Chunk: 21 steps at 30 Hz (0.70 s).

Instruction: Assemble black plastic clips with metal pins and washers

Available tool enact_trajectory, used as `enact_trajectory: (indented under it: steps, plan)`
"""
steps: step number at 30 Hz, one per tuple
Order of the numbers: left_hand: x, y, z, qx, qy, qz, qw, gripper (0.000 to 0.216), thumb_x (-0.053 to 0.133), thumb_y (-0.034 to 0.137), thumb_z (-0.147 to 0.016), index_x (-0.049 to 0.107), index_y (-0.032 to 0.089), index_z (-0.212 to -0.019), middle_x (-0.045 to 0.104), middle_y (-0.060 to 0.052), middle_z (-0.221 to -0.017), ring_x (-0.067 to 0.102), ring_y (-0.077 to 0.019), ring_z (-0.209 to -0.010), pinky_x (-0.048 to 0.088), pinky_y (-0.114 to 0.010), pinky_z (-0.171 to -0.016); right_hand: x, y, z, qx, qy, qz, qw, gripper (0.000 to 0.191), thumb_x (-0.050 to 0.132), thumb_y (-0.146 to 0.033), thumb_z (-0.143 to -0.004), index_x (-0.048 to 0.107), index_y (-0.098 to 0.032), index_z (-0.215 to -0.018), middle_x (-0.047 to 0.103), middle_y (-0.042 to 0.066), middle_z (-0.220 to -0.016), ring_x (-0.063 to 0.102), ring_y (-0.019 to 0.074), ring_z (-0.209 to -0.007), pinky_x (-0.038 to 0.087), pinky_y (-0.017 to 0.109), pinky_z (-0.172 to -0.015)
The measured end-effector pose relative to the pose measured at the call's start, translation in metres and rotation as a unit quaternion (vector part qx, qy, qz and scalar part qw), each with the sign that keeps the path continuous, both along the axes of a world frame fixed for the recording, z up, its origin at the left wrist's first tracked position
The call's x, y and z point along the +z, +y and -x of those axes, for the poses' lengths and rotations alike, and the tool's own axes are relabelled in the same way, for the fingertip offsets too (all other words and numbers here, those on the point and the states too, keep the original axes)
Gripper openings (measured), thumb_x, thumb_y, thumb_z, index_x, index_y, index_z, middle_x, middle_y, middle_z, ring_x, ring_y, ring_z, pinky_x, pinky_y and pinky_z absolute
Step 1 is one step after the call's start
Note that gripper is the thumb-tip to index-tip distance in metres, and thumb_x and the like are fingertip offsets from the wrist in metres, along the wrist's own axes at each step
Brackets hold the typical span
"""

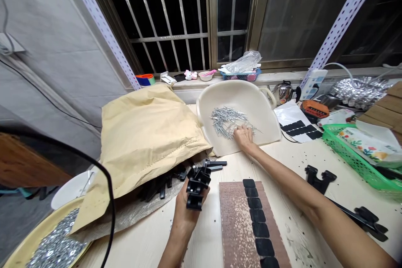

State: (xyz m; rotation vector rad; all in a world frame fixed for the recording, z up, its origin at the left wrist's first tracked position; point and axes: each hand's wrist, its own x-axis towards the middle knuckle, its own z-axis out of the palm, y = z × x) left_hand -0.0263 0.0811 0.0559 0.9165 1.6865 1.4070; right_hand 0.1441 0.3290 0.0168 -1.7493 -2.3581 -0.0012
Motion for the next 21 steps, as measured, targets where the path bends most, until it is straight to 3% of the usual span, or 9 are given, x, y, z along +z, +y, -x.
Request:
enact_trajectory:
  steps: [5, 10, 15, 21]
  plan:
    - [-0.007, 0.000, 0.003, -0.031, 0.022, -0.023, 0.999, 0.009, 0.069, 0.020, -0.058, 0.062, 0.020, -0.063, 0.062, -0.001, -0.067, 0.054, -0.0182, -0.069, 0.041, -0.026, -0.063, -0.005, 0.013, 0.009, 0.003, -0.066, 0.014, 0.998, 0.033, 0.040, -0.001, -0.080, 0.067, -0.007, -0.099, 0.060, 0.021, -0.109, 0.048, 0.0290, -0.106, 0.032, 0.043, -0.089]
    - [-0.020, -0.002, 0.013, -0.026, -0.132, 0.091, 0.987, 0.032, 0.080, 0.033, -0.051, 0.066, 0.014, -0.073, 0.066, -0.006, -0.071, 0.059, -0.0197, -0.068, 0.043, -0.029, -0.063, 0.009, 0.020, 0.009, 0.053, -0.103, 0.033, 0.993, 0.031, 0.041, -0.002, -0.082, 0.066, -0.006, -0.100, 0.060, 0.022, -0.110, 0.048, 0.0269, -0.108, 0.033, 0.039, -0.090]
    - [-0.026, -0.004, 0.016, -0.010, -0.116, 0.074, 0.990, 0.040, 0.081, 0.032, -0.051, 0.067, 0.015, -0.085, 0.068, -0.004, -0.079, 0.060, -0.0184, -0.076, 0.043, -0.027, -0.067, 0.034, 0.015, 0.001, 0.070, -0.109, 0.042, 0.991, 0.028, 0.046, -0.001, -0.079, 0.068, -0.009, -0.095, 0.066, 0.018, -0.098, 0.052, 0.0267, -0.106, 0.034, 0.039, -0.090]
    - [-0.026, -0.002, 0.013, -0.048, -0.052, 0.045, 0.996, 0.025, 0.075, 0.031, -0.060, 0.063, 0.015, -0.076, 0.062, 0.000, -0.068, 0.053, -0.0148, -0.064, 0.038, -0.024, -0.059, 0.081, -0.010, -0.015, 0.091, -0.065, 0.028, 0.993, 0.025, 0.049, -0.009, -0.082, 0.067, -0.012, -0.098, 0.067, 0.015, -0.097, 0.059, 0.0222, -0.094, 0.039, 0.029, -0.077]
